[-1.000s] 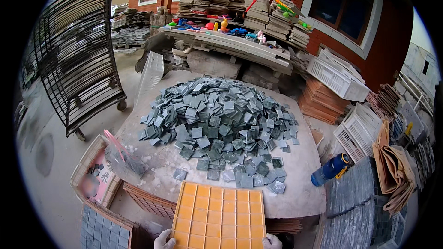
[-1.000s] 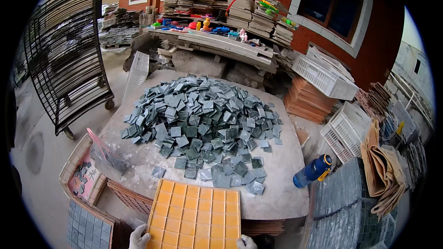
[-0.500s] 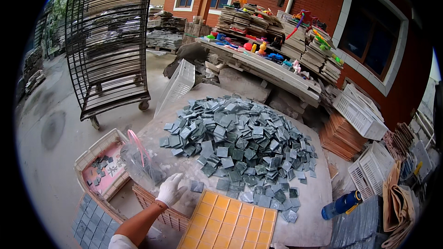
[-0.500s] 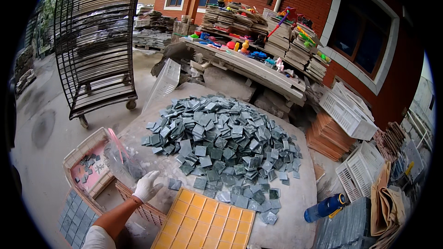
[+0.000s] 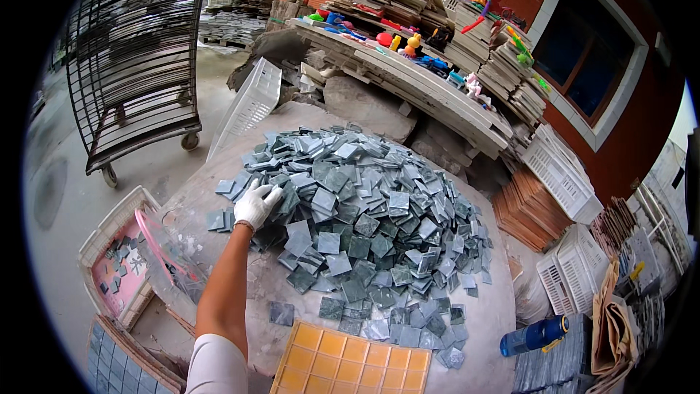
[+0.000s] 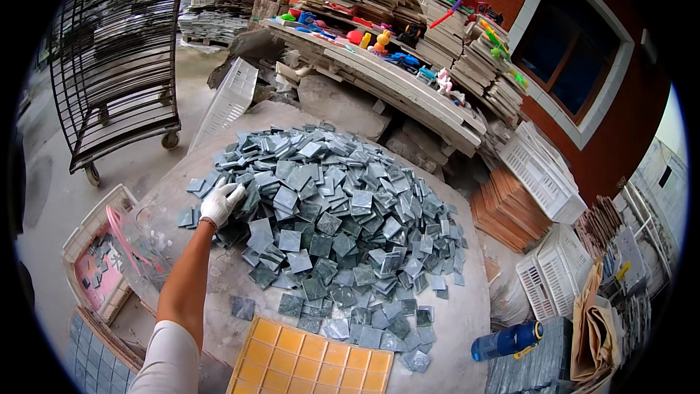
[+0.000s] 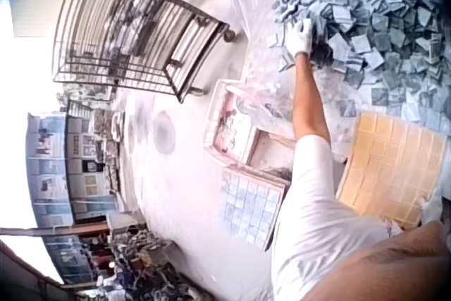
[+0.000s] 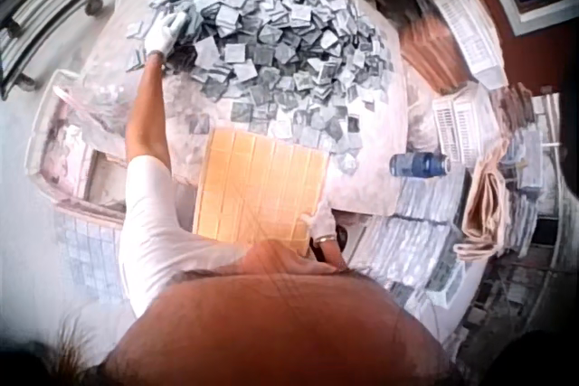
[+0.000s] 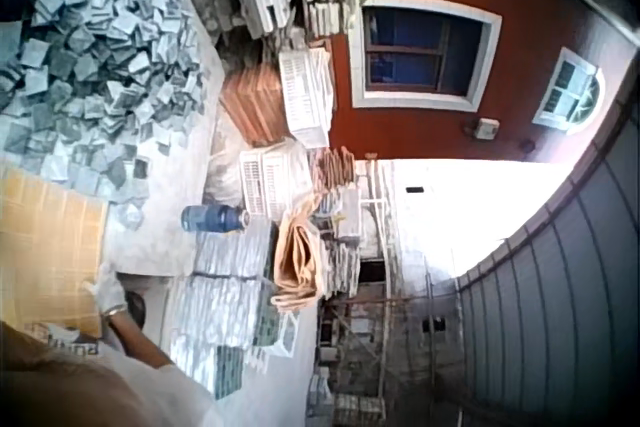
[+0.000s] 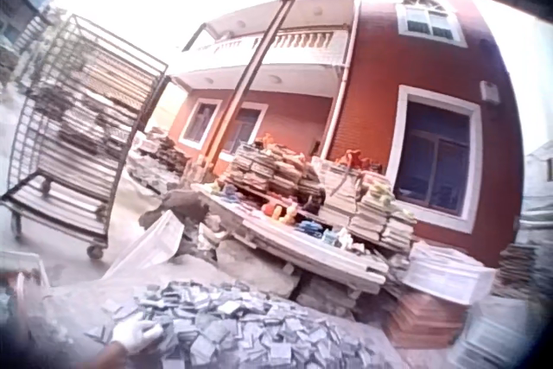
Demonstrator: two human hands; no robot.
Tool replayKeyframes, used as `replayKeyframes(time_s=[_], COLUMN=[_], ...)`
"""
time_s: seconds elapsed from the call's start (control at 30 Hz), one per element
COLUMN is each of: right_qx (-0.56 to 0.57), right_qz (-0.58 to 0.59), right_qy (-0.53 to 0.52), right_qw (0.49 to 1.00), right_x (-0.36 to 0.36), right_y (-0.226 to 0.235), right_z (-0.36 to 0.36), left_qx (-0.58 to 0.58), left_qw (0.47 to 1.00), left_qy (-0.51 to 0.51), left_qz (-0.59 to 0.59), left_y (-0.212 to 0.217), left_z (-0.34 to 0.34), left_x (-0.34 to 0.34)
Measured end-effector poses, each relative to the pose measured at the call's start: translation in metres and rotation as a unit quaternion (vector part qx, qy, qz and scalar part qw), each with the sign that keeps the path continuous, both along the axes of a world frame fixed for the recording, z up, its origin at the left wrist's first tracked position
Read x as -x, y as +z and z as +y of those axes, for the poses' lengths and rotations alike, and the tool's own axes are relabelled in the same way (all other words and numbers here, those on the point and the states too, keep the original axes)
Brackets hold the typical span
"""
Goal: The person places small green square tiles into a yellow grid frame on a table, arranging them one by one to form a tiled panel. The person then flips the completed panel and sets it aside before starting a new panel.
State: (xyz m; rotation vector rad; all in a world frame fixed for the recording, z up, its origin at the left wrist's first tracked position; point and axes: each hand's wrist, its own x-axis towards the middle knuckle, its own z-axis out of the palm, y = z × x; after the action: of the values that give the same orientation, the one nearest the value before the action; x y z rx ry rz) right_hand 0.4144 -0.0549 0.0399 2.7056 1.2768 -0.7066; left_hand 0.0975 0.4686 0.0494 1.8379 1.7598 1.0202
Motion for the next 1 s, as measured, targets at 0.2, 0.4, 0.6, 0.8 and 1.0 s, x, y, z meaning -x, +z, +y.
replayKeyframes(time_s=[0.2,0.4,0.6,0.8,1.0], right_qx=[0.009,0.078,0.064,-0.442,-0.336], right_qz=[-0.006,-0.033,0.010,0.014,-0.084], right_qy=[-0.006,0.026,0.126,0.073,-0.018], right_qw=[1.000,0.996,0.990,0.894,0.938], right_x=[0.003,-0.011,-0.045,-0.122,-0.110], right_y=[0.016,0.006,0.063,0.017,0.004], right_z=[0.016,0.022,0.123,0.275,0.360], left_qx=[-0.082,-0.219,-0.268,-0.042,-0.090], left_qw=[0.978,0.956,0.892,0.987,0.995], left_qy=[-0.097,-0.194,-0.359,0.027,0.003], left_qz=[-0.164,-0.031,0.060,0.151,0.034], left_y=[0.004,0.018,0.038,-0.050,-0.036], left_z=[-0.042,-0.097,-0.128,-0.078,-0.093], left_x=[-0.039,-0.091,-0.081,-0.015,-0.050])
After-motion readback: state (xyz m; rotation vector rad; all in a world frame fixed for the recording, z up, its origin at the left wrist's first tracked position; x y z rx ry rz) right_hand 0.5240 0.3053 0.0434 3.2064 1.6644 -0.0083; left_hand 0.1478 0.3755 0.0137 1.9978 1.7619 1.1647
